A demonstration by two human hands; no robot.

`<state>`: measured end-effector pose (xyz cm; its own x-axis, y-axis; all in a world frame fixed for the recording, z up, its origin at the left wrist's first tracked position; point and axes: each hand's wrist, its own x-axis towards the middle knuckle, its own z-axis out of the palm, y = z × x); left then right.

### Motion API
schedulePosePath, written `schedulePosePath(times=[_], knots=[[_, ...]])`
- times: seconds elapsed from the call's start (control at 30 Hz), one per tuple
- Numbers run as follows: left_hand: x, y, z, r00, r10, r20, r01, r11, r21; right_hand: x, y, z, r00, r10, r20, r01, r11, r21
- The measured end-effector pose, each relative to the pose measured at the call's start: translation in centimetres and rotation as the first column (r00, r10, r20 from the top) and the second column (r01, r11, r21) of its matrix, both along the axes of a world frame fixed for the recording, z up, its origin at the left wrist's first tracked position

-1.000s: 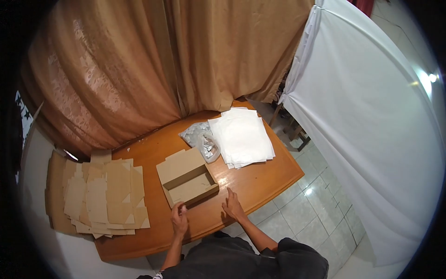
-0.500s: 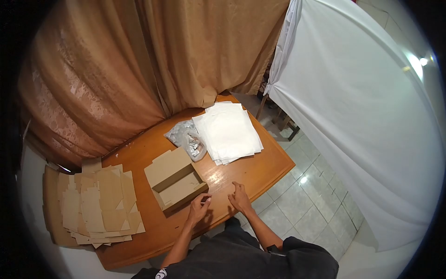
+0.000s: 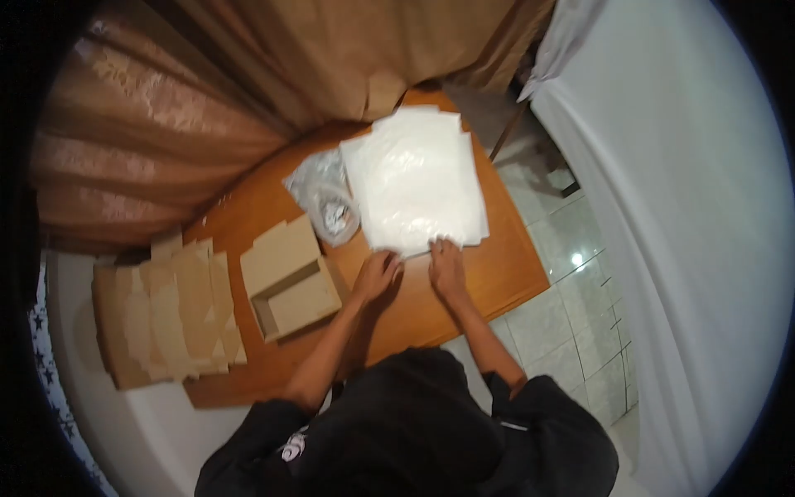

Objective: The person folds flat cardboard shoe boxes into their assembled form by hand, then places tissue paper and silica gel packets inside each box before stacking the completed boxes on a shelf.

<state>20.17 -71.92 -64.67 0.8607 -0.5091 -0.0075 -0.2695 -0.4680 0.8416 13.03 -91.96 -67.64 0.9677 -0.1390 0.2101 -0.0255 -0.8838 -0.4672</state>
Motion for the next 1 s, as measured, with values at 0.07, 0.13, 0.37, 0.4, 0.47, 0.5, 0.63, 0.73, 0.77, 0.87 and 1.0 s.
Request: schedulePosePath(times=[0.07, 0.13, 0.37, 0.4, 0.47, 0.5, 0.63, 0.73, 0.77, 0.87, 1.0], knots=[[1.9, -1.7, -1.2, 0.992, -0.04, 0.123, 0.037, 0.999, 0.027, 2.1, -1.0, 0.4, 0.996, 0.03, -0.081, -0.031, 1.0, -0.004], [2.5, -2.8, -1.9, 0.991, -0.056, 0.124, 0.04, 0.992, 0.121, 3.2, -1.9, 0.3, 0.989, 0.047, -0.143, -0.052, 0.998, -0.03], [3.7, -5.8, -2.8, 0.975, -0.132, 0.178, 0.039, 0.893, 0.448, 4.8, -3.3, 0.1, 0.942, 0.069, -0.328, -0.074, 0.997, -0.002], [3.7, -6.0, -1.9, 0.971, -0.136, 0.195, 0.032, 0.888, 0.459, 4.7, -3.3, 0.3, 0.946, 0.08, -0.315, -0.085, 0.996, -0.003], [3.7, -6.1, -1.8, 0.95, -0.15, 0.273, 0.006, 0.885, 0.465, 4.6, -3.5, 0.5, 0.935, 0.091, -0.341, -0.083, 0.996, 0.038], [3.6, -6.0, -1.6, 0.948, -0.144, 0.284, -0.004, 0.887, 0.462, 4.7, -3.6, 0.6, 0.939, 0.095, -0.332, -0.089, 0.995, 0.034], [4.2, -5.7, -0.7, 0.927, -0.11, 0.36, -0.02, 0.941, 0.338, 5.7, -3.7, 2.0, 0.958, 0.027, -0.287, 0.003, 0.995, 0.105], [4.1, -5.6, 1.0, 0.911, -0.077, 0.405, -0.029, 0.968, 0.25, 6.2, -3.3, 4.9, 0.985, 0.018, -0.169, -0.005, 0.997, 0.078], [4.3, -5.6, 1.9, 0.906, -0.055, 0.419, -0.038, 0.977, 0.209, 6.4, -3.1, 5.8, 0.994, 0.025, -0.111, -0.017, 0.997, 0.076], [4.8, -4.5, 3.9, 0.908, 0.035, 0.418, -0.104, 0.984, 0.145, 6.5, -2.7, 7.3, 0.999, 0.052, -0.013, -0.051, 0.997, 0.062], [4.8, -2.1, 7.3, 0.922, 0.198, 0.332, -0.204, 0.979, -0.015, 5.7, -1.0, 9.6, 0.997, -0.027, 0.073, 0.019, 0.994, 0.106]])
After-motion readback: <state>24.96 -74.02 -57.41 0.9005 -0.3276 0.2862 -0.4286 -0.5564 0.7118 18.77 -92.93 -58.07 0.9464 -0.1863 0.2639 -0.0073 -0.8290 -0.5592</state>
